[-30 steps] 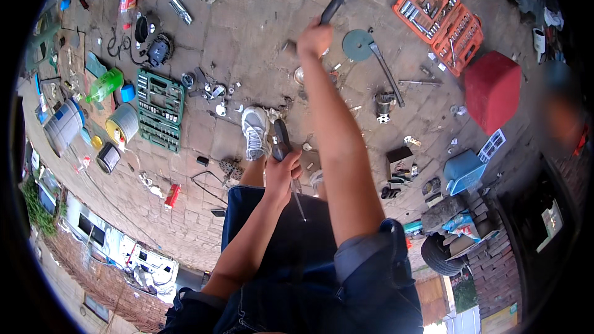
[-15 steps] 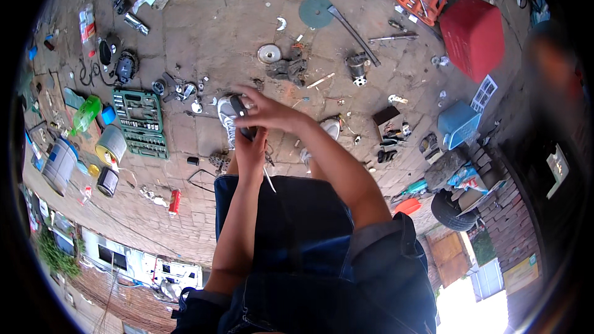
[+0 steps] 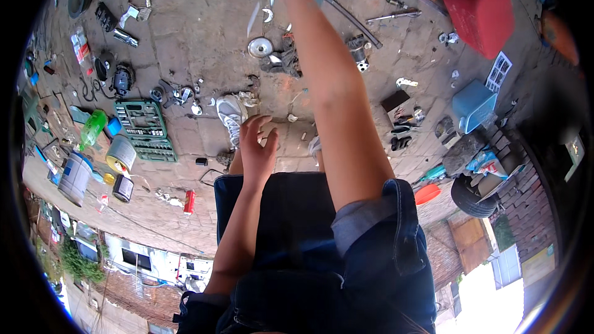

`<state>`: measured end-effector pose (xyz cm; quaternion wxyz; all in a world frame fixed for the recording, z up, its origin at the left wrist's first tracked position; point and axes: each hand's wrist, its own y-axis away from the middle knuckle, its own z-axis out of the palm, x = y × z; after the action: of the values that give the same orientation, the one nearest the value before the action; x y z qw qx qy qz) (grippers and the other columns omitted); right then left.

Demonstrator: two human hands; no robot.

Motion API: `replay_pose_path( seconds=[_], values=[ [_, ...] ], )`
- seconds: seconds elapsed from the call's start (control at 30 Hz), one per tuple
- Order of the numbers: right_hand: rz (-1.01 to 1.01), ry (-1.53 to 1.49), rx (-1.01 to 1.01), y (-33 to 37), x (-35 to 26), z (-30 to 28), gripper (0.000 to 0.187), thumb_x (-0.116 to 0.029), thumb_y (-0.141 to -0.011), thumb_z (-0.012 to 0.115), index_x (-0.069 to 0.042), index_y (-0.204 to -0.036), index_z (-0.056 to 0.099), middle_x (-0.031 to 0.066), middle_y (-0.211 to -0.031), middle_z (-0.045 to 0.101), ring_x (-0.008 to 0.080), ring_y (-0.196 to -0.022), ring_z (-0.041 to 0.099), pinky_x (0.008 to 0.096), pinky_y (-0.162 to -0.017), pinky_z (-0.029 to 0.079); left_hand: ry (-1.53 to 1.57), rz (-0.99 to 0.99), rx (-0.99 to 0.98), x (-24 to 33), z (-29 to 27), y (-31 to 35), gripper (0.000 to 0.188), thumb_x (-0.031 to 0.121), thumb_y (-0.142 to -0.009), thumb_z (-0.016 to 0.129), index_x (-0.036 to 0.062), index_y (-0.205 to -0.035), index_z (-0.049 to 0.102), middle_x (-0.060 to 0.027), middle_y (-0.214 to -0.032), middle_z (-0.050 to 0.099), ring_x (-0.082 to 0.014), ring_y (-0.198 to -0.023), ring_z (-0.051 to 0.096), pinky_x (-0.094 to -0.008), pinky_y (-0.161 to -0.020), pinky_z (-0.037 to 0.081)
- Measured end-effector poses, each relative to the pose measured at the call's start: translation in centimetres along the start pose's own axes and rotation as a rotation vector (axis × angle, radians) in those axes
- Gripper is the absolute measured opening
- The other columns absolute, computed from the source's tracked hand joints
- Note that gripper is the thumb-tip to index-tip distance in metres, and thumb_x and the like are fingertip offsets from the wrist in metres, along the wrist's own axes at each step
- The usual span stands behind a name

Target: The person assembles a black circular fan component with a white plastic handle, then walks through a cluttered workshop to discard the assembly. They subsequently pick up a small metallic cylindrical part and attach several small metal pieces to it by hand.

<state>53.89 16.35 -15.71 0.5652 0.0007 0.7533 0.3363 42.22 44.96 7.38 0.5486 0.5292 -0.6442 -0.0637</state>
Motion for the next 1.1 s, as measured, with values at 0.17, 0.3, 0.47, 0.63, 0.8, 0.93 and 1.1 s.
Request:
replay_pose_path(
  seconds=[0.17, 0.3, 0.47, 0.63, 0.8, 0.93, 1.1],
  values=[
    [-0.039, 0.733, 0.386, -3.9, 4.9, -7.8, 0.033, -0.035, -0.076, 0.062, -0.002, -0.079, 0.063, 0.0118, -0.07, 0.064, 0.0223, -0.062, 0.062, 0.039, -0.055, 0.049, -0.017, 0.008, -0.004, 0.4, 0.7, 0.2, 0.03, 0.008, -0.075, 0.062, 0.0041, -0.104, 0.055, -0.0145, -0.112, 0.048, -0.0293, -0.105, 0.048, -0.0352, -0.082, 0.044],
    [0.435, 0.603, 0.791, 0.0, 9.5, -19.7, 0.047, -0.044, -0.07, 0.069, 0.002, -0.074, 0.064, 0.0106, -0.072, 0.066, 0.0186, -0.065, 0.063, 0.0356, -0.058, 0.05, 0.014, -0.023, -0.021, -0.3, 1.2, 0.7, 0.029, 0.007, -0.075, 0.062, 0.0038, -0.103, 0.056, -0.0129, -0.111, 0.049, -0.0282, -0.101, 0.048, -0.0343, -0.078, 0.045],
    [0.551, -0.073, 0.762, 0.1, 13.0, -27.3, 0.04, -0.028, -0.075, 0.071, 0.009, -0.075, 0.055, 0.0127, -0.072, 0.061, 0.0194, -0.062, 0.061, 0.0308, -0.049, 0.051, -0.048, -0.013, -0.089, -0.3, 1.5, 0.9, 0.026, 0.007, -0.075, 0.061, 0.0032, -0.1, 0.057, -0.0116, -0.109, 0.051, -0.0258, -0.096, 0.05, -0.0329, -0.077, 0.045],
    [0.524, -0.388, 0.702, 0.8, 11.8, -26.9, 0.022, -0.011, -0.08, 0.065, 0.005, -0.085, 0.051, 0.0121, -0.084, 0.059, 0.0212, -0.07, 0.059, 0.025, -0.052, 0.053, 0.02, -0.086, -0.085, 0.1, 2.7, 1.3, 0.026, 0.007, -0.076, 0.06, 0.0016, -0.101, 0.056, -0.0131, -0.108, 0.052, -0.0274, -0.098, 0.05, -0.0335, -0.078, 0.045],
    [0.52, -0.753, 0.312, 4.9, 11.0, -20.3, 0.027, -0.006, -0.078, 0.063, 0.013, -0.089, 0.048, 0.0156, -0.085, 0.058, 0.0244, -0.062, 0.06, 0.0281, -0.057, 0.058, 0.03, -0.109, -0.165, -0.1, 4.8, 2.2, 0.027, 0.008, -0.077, 0.06, 0.0017, -0.103, 0.055, -0.0141, -0.109, 0.05, -0.0279, -0.1, 0.049, -0.0337, -0.078, 0.046],
    [0.61, -0.804, 0.585, 4.1, 10.4, -14.8, 0.03, -0.008, -0.082, 0.06, 0.008, -0.103, 0.046, 0.0165, -0.094, 0.057, 0.0276, -0.072, 0.06, 0.034, -0.062, 0.059, 0.031, -0.086, -0.199, 1.4, 5.0, 1.4, 0.025, 0.009, -0.078, 0.059, 0.0018, -0.102, 0.055, -0.0138, -0.108, 0.05, -0.0281, -0.1, 0.05, -0.034, -0.079, 0.046],
    [0.685, -0.837, 0.702, 1.9, 10.2, -13.3, 0.03, -0.017, -0.088, 0.054, 0.002, -0.11, 0.047, 0.0166, -0.101, 0.055, 0.0295, -0.085, 0.058, 0.0346, -0.066, 0.059, 0.085, -0.116, -0.148, 0.5, 4.5, 1.7, 0.023, 0.007, -0.079, 0.058, 0.0019, -0.101, 0.056, -0.0131, -0.107, 0.051, -0.0259, -0.098, 0.052, -0.0323, -0.078, 0.047]
  ],
)
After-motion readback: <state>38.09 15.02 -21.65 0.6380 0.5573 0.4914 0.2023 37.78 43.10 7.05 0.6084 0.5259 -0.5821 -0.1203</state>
